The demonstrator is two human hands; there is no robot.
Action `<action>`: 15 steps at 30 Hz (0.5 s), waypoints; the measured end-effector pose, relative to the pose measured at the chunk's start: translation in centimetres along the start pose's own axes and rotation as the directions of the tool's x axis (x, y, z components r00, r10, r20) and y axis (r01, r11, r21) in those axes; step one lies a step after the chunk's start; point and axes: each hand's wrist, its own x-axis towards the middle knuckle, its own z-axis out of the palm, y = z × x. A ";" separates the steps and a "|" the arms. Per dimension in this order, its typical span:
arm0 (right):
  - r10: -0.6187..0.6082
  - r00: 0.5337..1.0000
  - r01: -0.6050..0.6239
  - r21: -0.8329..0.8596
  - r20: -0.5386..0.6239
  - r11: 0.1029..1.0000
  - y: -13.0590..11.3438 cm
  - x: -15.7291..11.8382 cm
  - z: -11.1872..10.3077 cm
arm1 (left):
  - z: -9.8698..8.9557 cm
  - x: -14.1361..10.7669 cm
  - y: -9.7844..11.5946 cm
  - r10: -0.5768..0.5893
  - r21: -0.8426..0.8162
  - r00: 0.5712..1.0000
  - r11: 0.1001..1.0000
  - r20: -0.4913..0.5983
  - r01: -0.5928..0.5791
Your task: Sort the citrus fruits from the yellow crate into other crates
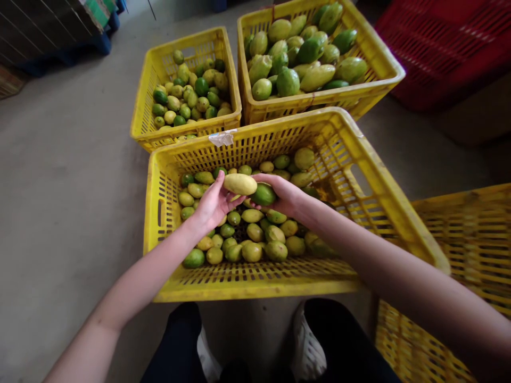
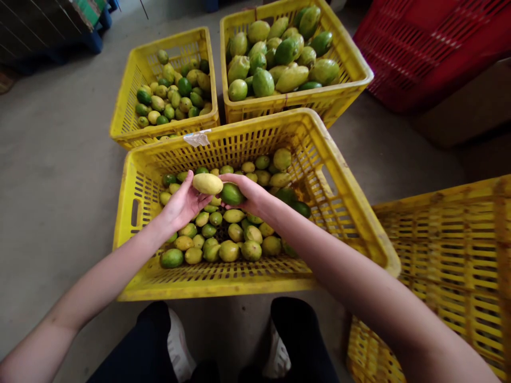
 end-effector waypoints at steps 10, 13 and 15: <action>-0.063 0.998 0.062 0.061 0.018 0.996 -0.2 -0.1 -0.4 | -0.1 -0.5 0.0 0.047 0.041 0.993 0.998 0.112 -0.052; -0.046 0.999 0.046 0.081 -0.005 0.996 -0.2 -0.1 -0.4 | 0.0 -0.8 -0.1 0.028 0.098 0.988 0.994 0.151 -0.043; -0.038 0.999 0.039 0.091 -0.016 0.995 -0.2 -0.1 -0.4 | 0.0 -0.9 -0.1 0.024 0.112 0.987 0.993 0.159 -0.042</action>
